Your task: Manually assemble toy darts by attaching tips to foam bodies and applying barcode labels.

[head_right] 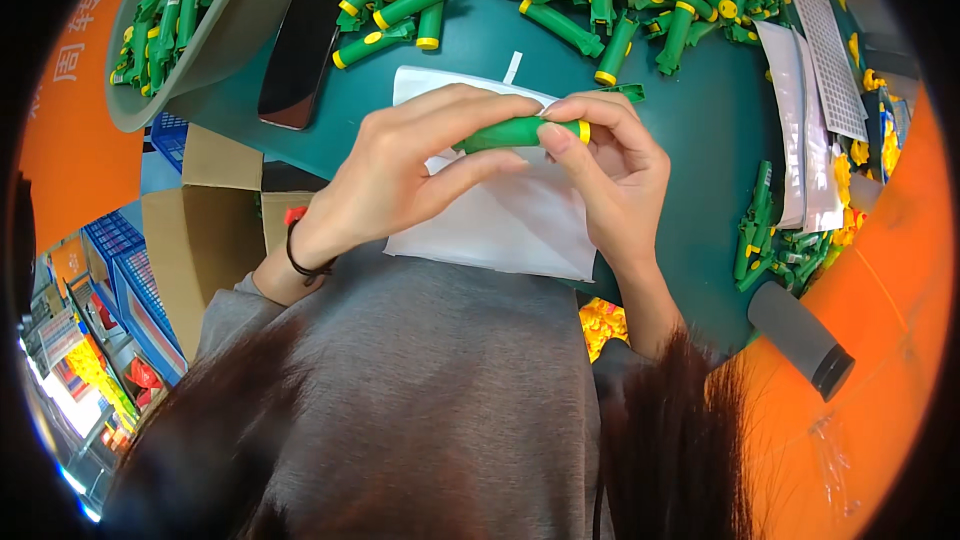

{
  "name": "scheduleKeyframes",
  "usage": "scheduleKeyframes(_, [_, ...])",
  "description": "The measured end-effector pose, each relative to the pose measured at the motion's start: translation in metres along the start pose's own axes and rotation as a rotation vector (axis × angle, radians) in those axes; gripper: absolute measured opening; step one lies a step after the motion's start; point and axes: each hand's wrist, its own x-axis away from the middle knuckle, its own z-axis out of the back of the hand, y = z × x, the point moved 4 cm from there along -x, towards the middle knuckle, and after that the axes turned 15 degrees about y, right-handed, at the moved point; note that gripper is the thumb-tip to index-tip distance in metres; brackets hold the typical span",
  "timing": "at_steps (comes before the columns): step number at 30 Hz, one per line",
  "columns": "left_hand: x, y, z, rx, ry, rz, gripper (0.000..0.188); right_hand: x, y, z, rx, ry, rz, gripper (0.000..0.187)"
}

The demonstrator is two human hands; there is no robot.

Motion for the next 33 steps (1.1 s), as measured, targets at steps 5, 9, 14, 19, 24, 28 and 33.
scheduleKeyframes(5, [0.008,0.004,0.007,-0.092,0.125,-0.139,0.031,0.008,-0.012,-0.01,0.07,0.041,0.026,0.014])
scheduleKeyframes(9, [0.004,0.007,0.016,-0.053,0.014,-0.009,0.024,0.009,-0.004,-0.013,-0.155,0.045,-0.24,0.016])
scheduleKeyframes(14, [-0.012,0.007,0.102,-0.227,0.473,0.109,0.019,0.016,-0.013,-0.001,-0.114,0.073,-0.076,0.044])
scheduleKeyframes(19, [-0.036,-0.001,0.191,-0.903,0.784,-0.278,0.031,0.073,0.011,-0.035,-0.156,-0.245,-0.797,0.061])
scheduleKeyframes(24, [-0.004,-0.007,0.082,-0.512,0.175,-0.292,0.029,0.071,0.037,-0.049,-0.311,0.111,-0.759,0.054])
scheduleKeyframes(28, [0.019,-0.028,0.027,-0.341,0.112,-0.189,0.03,0.057,0.053,-0.044,-0.35,0.273,-0.695,0.043])
scheduleKeyframes(33, [0.025,-0.033,0.016,-0.341,0.086,-0.233,0.03,0.058,0.057,-0.037,-0.296,0.272,-0.604,0.033])
